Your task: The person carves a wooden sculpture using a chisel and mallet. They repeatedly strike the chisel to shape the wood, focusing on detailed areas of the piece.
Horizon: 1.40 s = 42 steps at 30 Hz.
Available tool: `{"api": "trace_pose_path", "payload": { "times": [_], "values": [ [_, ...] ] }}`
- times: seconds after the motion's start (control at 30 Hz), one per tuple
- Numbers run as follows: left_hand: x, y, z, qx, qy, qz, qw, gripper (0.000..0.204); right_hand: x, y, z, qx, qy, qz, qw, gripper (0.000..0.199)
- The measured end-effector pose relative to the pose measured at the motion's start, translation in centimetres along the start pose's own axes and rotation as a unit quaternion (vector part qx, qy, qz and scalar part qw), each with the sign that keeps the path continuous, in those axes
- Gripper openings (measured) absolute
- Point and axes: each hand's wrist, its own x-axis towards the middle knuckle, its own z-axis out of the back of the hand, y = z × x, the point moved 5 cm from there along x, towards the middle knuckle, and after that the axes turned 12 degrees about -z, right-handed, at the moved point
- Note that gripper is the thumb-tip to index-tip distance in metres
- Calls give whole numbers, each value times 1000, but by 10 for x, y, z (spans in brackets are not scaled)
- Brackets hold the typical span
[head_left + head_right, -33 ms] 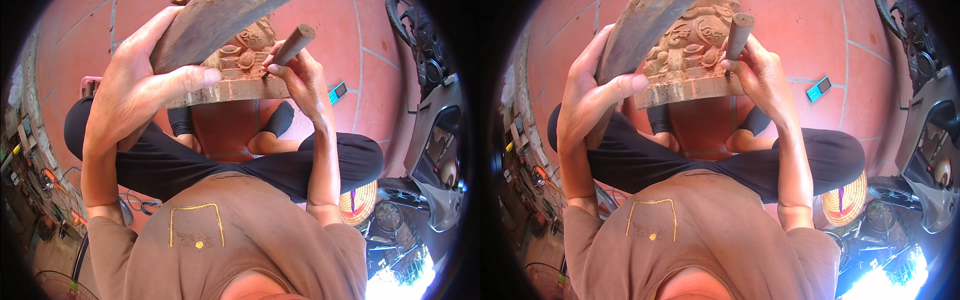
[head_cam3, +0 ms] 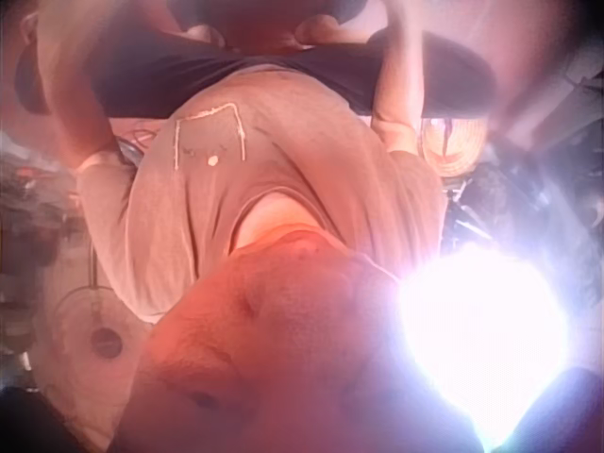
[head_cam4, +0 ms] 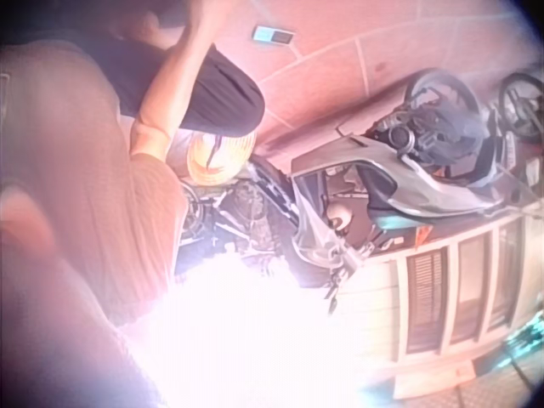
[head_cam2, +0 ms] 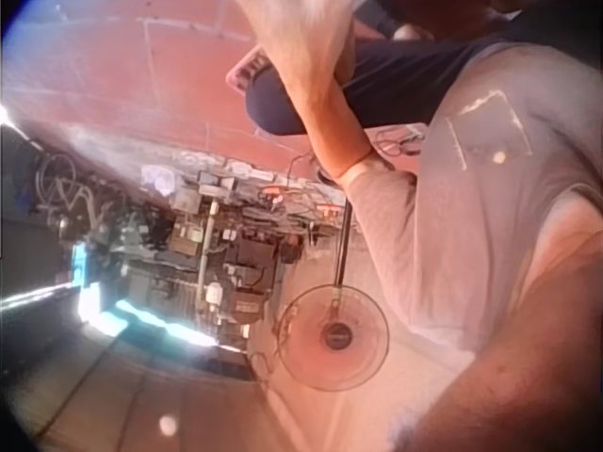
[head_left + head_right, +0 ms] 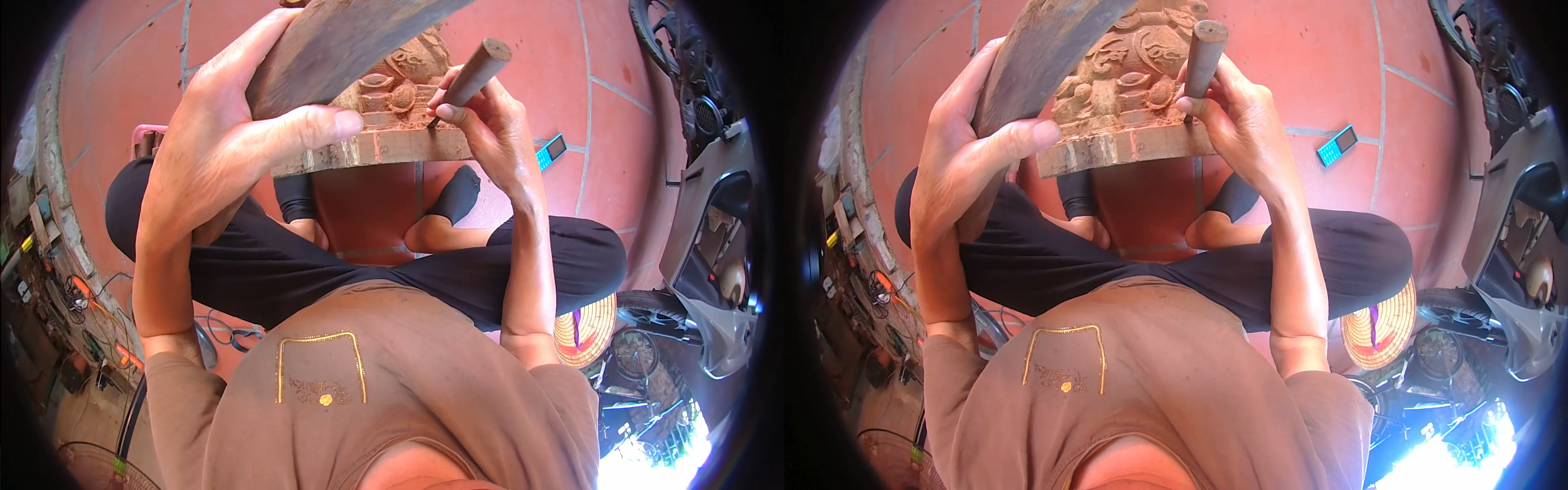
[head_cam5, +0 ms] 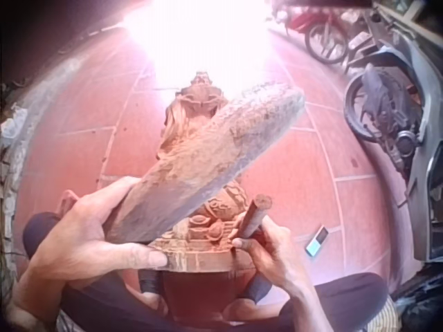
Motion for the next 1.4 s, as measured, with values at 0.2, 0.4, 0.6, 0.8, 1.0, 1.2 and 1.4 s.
{"api": "trace_pose_path", "payload": {
  "times": [0.2,0.4,0.6,0.8,1.0,1.2,1.4],
  "values": [
    [-2,-12,1,-21,3,-31,999,64,-2,1,-5,-34,-56,66,996,20],
    [-2,-4,-6,251,140,-217,933,65,2,-8,-4,-148,-48,14,988,26],
    [-1,-17,4,120,21,-202,972,62,-2,0,-8,-105,-53,47,992,26],
    [-3,-2,-1,318,146,-150,925,60,-2,1,-10,-110,-53,49,991,24],
    [-3,-27,9,156,23,-226,961,61,-3,1,-8,-121,-68,47,989,22],
    [-8,-32,1,152,59,-222,961,54,1,-1,-7,-117,-78,82,987,21],
    [-3,-25,8,246,132,-209,937,54,6,1,-8,-170,-87,99,977,26]
  ]
}}
